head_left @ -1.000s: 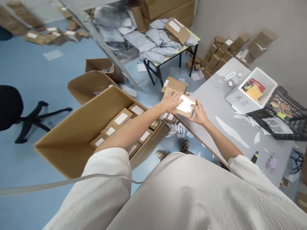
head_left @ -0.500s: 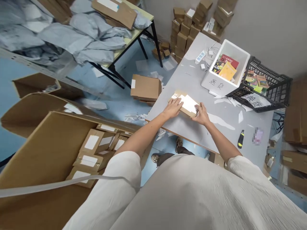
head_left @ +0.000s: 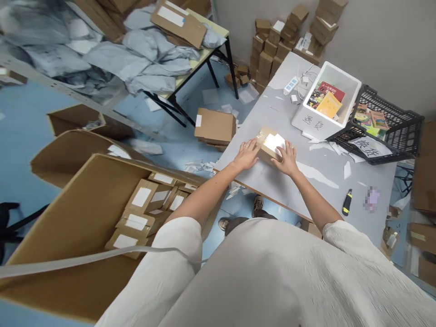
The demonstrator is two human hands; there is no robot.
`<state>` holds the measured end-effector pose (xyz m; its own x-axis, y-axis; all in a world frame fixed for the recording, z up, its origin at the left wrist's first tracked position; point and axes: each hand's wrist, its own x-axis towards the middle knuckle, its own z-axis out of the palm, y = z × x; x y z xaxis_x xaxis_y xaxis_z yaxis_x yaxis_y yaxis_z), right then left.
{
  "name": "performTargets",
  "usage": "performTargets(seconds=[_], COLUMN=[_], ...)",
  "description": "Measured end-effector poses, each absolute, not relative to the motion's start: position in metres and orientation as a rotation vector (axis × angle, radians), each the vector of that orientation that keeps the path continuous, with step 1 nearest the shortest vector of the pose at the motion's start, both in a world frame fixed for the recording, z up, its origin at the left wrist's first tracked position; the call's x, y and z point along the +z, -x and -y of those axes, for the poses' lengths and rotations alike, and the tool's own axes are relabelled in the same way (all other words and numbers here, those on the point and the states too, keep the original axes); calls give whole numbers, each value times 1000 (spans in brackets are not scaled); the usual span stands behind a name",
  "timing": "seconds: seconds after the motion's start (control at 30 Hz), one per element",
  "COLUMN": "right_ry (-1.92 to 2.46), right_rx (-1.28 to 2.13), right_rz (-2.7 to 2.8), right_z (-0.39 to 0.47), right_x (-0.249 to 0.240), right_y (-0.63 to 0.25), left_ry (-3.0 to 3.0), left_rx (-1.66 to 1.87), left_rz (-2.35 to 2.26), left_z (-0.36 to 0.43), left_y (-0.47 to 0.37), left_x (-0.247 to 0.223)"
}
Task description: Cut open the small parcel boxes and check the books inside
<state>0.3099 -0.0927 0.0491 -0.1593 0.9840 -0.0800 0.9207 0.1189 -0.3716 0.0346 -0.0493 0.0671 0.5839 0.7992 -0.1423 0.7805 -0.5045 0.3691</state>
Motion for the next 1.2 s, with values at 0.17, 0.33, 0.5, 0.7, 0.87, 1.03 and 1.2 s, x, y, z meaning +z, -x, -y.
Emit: performTargets(seconds=[0.17, 0.33, 0.5, 0.7, 0.87, 1.03, 1.2], right_ry=[1471, 1169, 934, 722, 648, 568, 522], right_rx=[608, 719, 863, 1014, 1098, 1123, 1257], right_rz=[2283, 2425, 2532, 2607, 2726, 2902, 2943], right_z=[76, 82, 112, 167, 215, 250, 262], right_x=[47, 40, 34, 26, 16, 6, -13], right_y=[-227, -117, -13, 90, 161, 210, 239], left_ry=[-2302, -2102, -1858, -1589, -1382, -1231, -1073], left_rx=[71, 124, 190, 238, 256, 301, 326], left_rz=[-1515, -1791, -2030, -2163, -2205, -2243, -2272], left_z=[91, 153, 234, 338, 408, 452, 477], left_y=[37, 132, 224, 304, 349, 375, 385], left_x=[73, 72, 64, 40, 20, 3, -14])
